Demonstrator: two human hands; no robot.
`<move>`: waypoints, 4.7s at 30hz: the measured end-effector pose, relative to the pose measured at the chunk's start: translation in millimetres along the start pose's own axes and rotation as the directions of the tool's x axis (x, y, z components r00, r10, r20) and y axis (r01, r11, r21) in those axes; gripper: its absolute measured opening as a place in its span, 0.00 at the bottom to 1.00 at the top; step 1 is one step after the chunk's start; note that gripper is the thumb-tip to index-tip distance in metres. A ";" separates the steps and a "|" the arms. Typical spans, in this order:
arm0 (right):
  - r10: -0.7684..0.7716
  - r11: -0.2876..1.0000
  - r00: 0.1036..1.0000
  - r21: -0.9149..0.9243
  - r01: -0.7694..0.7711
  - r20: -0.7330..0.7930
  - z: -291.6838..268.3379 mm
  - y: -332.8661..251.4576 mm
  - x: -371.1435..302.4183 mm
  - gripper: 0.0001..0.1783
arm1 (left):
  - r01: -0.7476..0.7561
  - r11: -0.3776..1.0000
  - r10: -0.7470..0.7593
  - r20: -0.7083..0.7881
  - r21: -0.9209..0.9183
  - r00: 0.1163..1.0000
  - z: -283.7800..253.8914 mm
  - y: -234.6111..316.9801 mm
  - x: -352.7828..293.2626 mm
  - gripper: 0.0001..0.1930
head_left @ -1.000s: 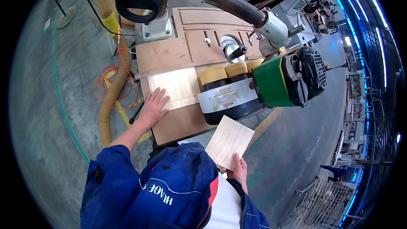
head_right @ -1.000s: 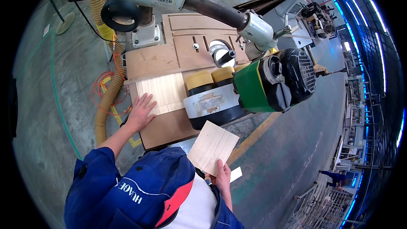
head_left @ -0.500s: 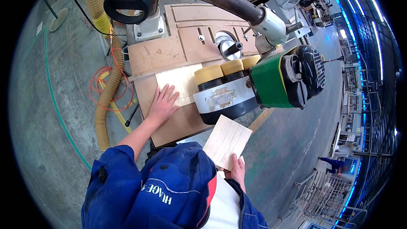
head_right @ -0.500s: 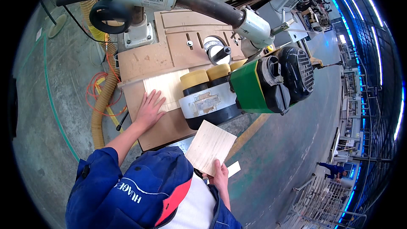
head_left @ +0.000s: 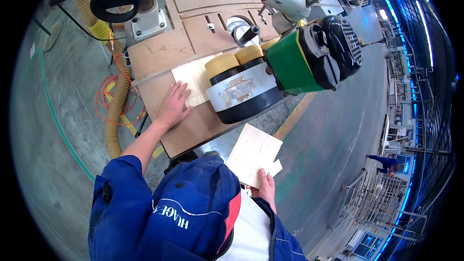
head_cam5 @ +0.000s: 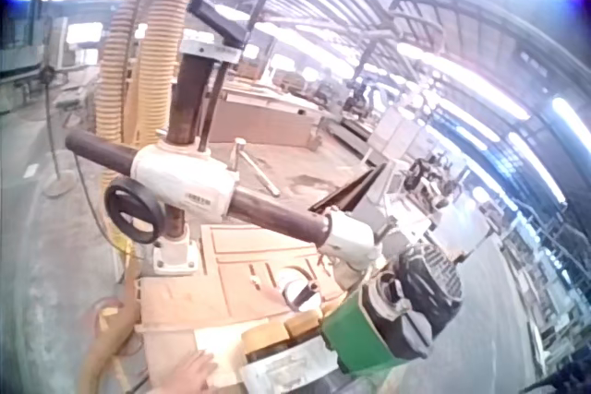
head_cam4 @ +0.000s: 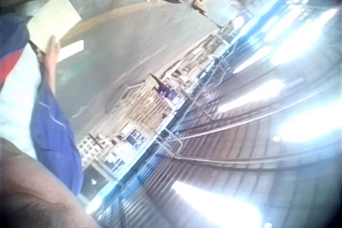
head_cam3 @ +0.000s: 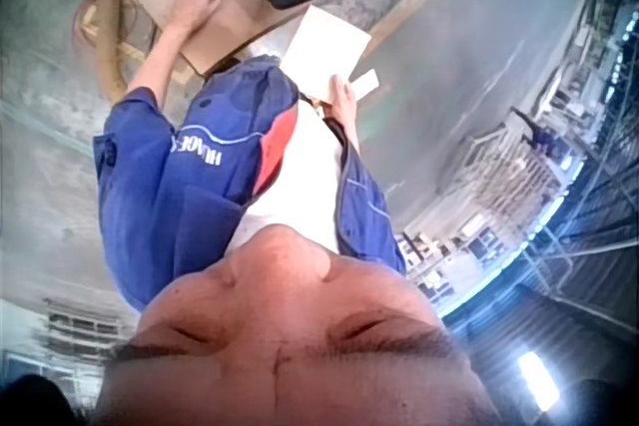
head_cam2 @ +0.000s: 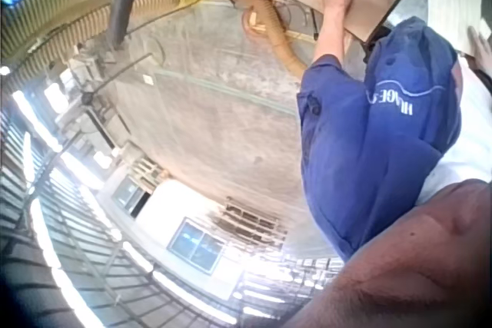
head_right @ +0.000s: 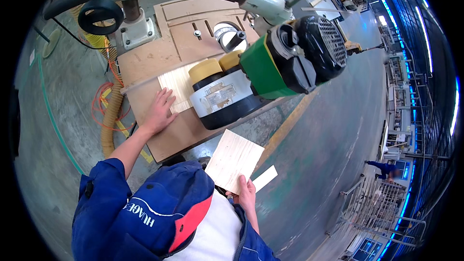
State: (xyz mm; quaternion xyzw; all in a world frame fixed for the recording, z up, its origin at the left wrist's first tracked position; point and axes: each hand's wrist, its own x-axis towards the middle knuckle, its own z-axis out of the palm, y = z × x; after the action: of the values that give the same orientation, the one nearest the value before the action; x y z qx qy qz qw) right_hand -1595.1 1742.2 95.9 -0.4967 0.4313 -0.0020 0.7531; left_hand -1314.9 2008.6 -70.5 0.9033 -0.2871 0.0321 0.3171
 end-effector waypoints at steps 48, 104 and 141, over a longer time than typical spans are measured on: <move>-0.107 0.968 0.958 0.191 0.161 -0.265 -483.8 -154.1 184.8 0.21 | 0.360 0.773 0.258 0.777 -0.523 0.575 399.1 595.4 193.9 0.22; 0.123 0.992 0.795 -0.101 -0.078 0.594 -582.9 -670.0 732.7 0.18 | 0.855 0.345 -0.933 -0.235 -0.387 0.271 513.1 543.8 595.7 0.15; -0.339 0.589 0.799 -0.551 0.592 0.496 -797.6 -637.4 939.1 0.21 | 0.801 0.353 -0.898 0.066 -0.483 0.435 650.5 729.2 534.2 0.13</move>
State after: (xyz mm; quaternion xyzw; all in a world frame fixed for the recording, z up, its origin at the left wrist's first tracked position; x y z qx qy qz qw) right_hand -1254.0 418.8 -141.6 -0.8260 0.1164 0.0415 0.5500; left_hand -1343.6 895.4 -56.3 0.8103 0.2625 -0.1094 0.5124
